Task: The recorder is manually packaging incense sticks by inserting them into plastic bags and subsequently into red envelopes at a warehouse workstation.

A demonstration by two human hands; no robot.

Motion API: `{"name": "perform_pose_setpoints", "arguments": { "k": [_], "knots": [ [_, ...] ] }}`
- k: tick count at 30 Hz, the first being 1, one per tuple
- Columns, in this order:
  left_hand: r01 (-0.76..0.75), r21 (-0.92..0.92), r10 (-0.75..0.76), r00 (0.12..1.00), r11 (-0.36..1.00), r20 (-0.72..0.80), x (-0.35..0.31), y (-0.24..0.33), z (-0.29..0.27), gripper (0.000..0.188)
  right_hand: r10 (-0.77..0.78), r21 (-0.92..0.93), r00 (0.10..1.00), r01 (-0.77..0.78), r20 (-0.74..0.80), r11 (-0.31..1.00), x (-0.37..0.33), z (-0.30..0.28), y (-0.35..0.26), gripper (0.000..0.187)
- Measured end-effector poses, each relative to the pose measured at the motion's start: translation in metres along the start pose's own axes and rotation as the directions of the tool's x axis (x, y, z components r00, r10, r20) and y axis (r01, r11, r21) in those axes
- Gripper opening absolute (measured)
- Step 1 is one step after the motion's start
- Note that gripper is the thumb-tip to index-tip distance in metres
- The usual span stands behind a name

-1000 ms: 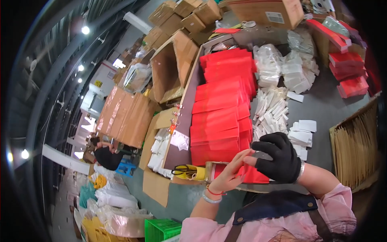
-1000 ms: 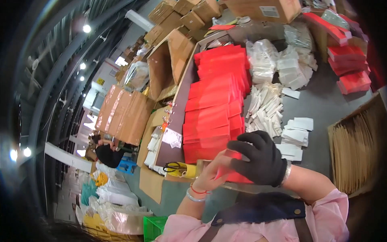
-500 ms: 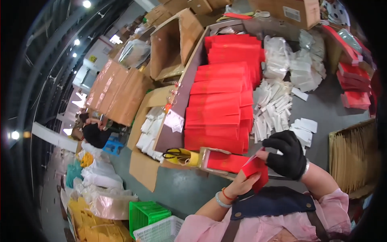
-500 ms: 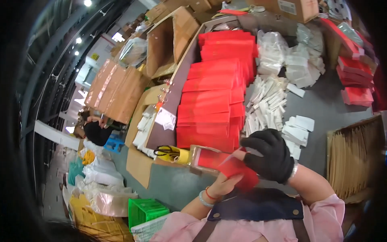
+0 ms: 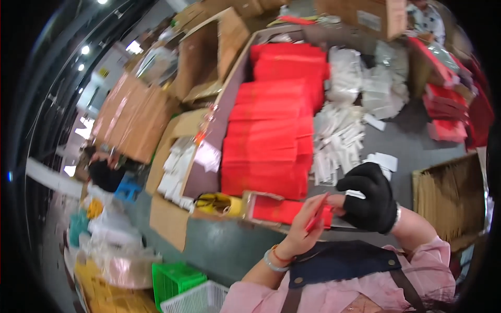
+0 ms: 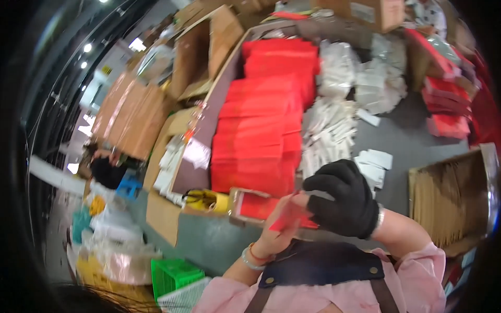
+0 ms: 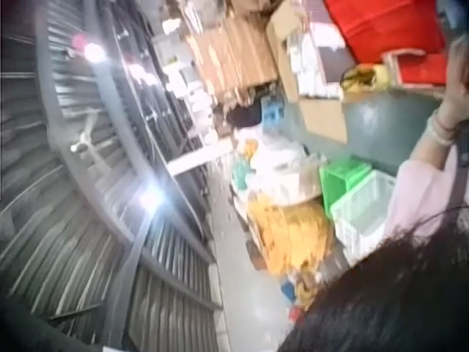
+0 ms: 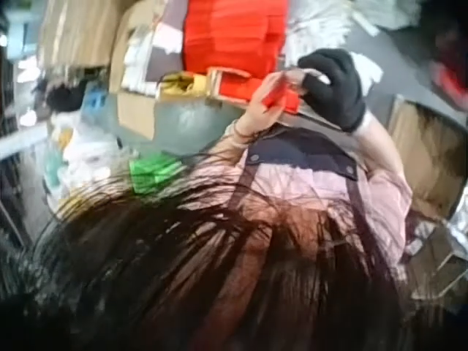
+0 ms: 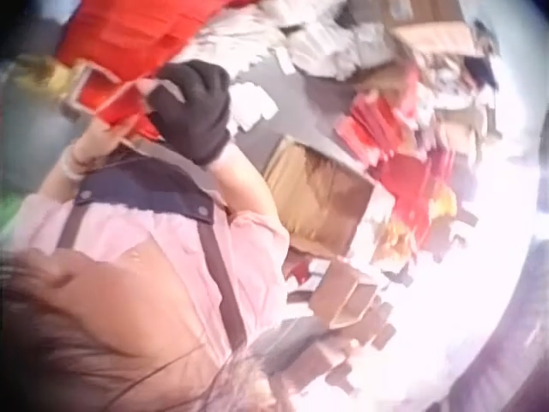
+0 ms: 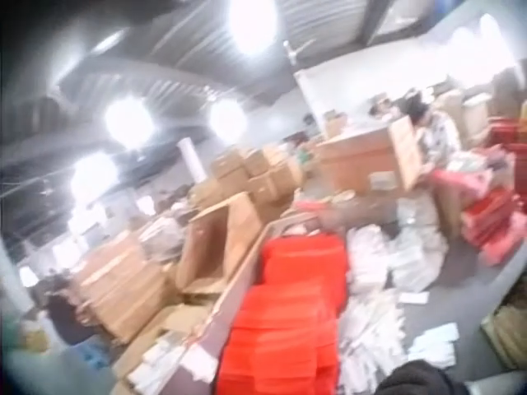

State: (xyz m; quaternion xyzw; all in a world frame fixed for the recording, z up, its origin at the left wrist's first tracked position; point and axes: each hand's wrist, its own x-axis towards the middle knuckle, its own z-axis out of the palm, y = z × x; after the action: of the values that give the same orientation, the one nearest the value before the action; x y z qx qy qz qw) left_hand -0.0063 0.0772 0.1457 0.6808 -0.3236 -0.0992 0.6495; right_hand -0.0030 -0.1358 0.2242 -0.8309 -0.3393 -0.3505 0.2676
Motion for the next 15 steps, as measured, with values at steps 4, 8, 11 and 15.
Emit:
{"name": "perform_pose_setpoints", "arguments": {
  "k": [4, 8, 11, 15],
  "knots": [
    [-0.065, 0.124, 0.059, 0.997, 0.99, 0.052, 0.004, -0.001, 0.001, 0.056, 0.006, -0.034, 0.999, -0.007, -0.035, 0.999, -0.005, -0.008, -0.001, 0.033],
    [-0.012, 0.018, 0.011, 0.999, 1.0, 0.032, 0.003, 0.003, 0.009, 0.056, -0.043, -0.067, 0.999, 0.04, -0.033, 0.997, -0.009, -0.008, -0.002, 0.032],
    [0.036, 0.07, -0.04, 0.997, 0.997, 0.059, 0.005, 0.002, 0.007, 0.057, 0.001, -0.054, 1.0, -0.001, -0.001, 0.999, -0.011, -0.01, -0.004, 0.031],
    [-0.083, 0.161, 0.065, 0.991, 0.983, 0.115, 0.007, -0.002, 0.003, 0.057, -0.03, -0.06, 0.999, 0.029, -0.022, 0.998, -0.007, -0.01, -0.007, 0.028]
  ]
}}
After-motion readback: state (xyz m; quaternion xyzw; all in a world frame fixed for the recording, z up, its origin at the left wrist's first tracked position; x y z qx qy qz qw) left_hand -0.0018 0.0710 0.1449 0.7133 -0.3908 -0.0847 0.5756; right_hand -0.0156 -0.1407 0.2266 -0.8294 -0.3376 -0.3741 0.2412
